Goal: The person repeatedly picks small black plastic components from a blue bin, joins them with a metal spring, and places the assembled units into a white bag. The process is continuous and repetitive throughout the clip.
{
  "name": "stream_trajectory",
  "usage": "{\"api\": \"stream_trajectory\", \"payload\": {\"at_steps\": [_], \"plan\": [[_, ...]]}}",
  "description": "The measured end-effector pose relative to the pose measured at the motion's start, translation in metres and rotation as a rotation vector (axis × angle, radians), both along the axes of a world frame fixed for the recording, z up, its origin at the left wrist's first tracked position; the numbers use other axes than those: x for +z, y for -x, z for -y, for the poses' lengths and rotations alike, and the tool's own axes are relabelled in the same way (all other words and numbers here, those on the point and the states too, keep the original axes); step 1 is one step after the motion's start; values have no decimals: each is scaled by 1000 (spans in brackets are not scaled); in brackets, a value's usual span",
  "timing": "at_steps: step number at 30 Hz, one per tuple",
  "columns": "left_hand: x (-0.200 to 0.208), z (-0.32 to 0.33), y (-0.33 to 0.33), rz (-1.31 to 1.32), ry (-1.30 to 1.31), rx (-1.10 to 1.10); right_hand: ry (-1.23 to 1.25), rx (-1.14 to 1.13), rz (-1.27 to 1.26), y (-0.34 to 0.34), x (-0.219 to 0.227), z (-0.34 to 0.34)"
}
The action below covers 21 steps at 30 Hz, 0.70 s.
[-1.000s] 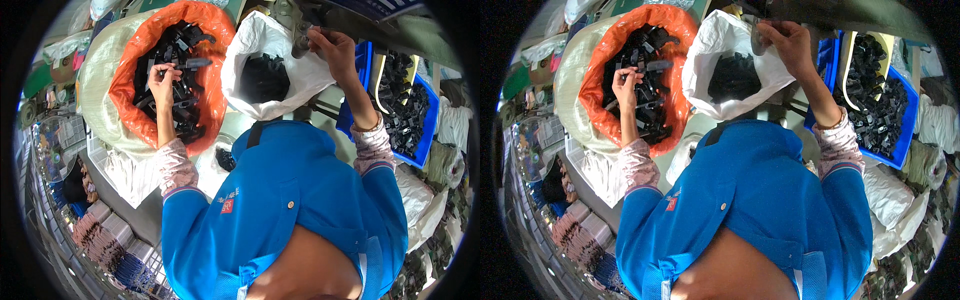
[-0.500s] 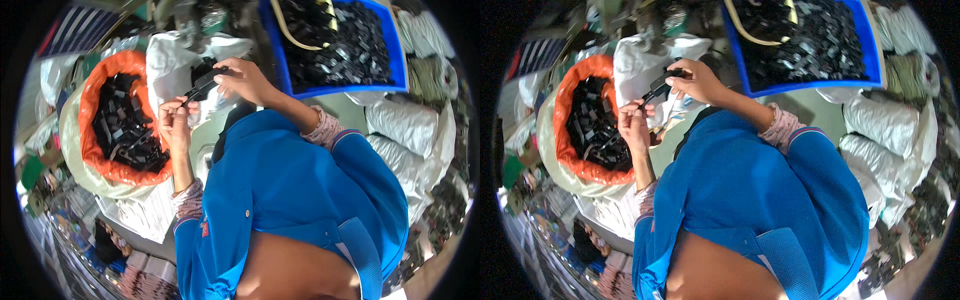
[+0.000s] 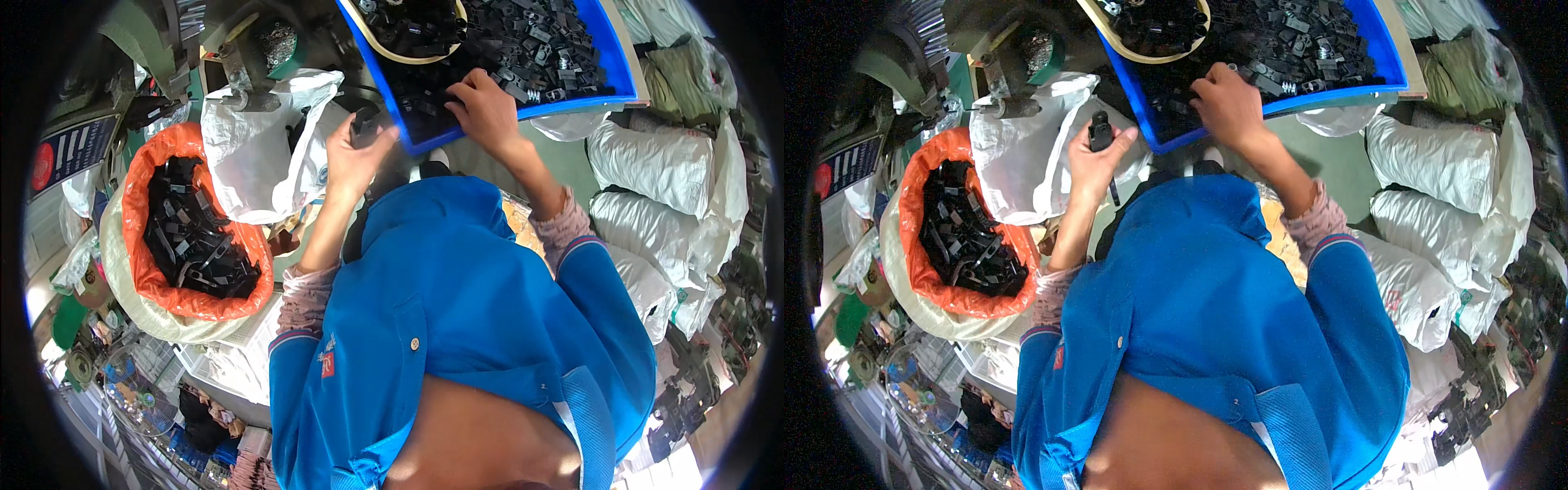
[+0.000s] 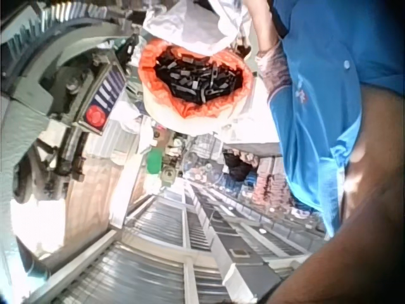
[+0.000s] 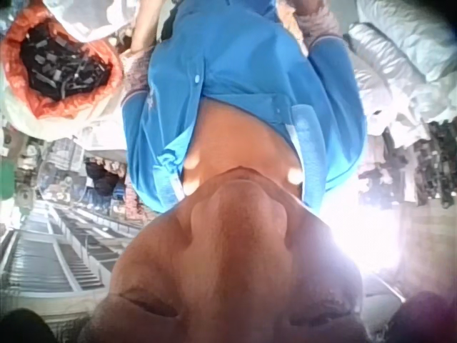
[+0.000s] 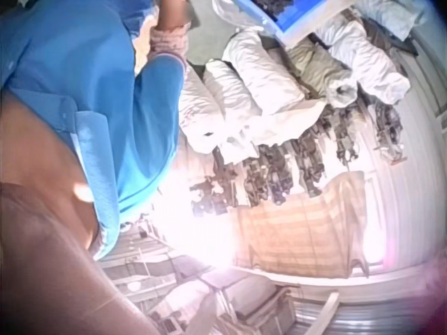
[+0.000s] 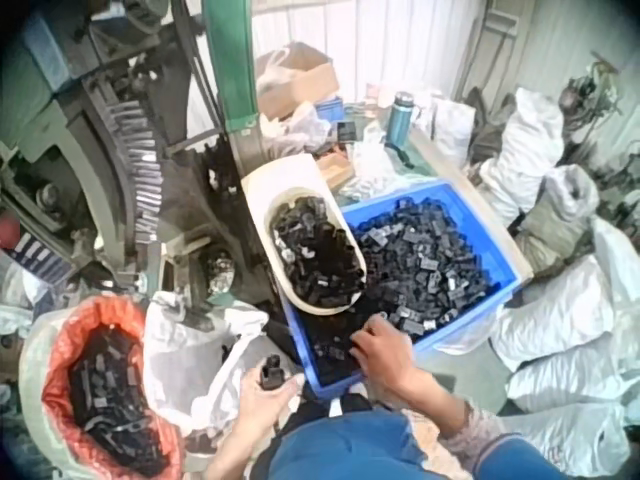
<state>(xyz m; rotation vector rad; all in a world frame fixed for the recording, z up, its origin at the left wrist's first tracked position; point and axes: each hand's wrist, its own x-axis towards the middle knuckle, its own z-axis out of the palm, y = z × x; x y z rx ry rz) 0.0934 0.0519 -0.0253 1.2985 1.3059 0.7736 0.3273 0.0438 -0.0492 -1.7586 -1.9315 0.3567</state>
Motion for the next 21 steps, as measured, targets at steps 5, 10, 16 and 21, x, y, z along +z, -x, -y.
{"api": "stream_trajectory", "payload": {"at_steps": [5,10,16,21], "plan": [[-11,-17,-25,340,234,111,19,164,439,-9,-14,-26],[-11,-7,-38,445,209,-7,173,96,-350,-8,14,4],[-8,0,-32,488,311,-33,142,94,-551,-15,-5,23],[-6,-9,-31,550,256,-9,69,-48,114,-55,8,-18]]}}
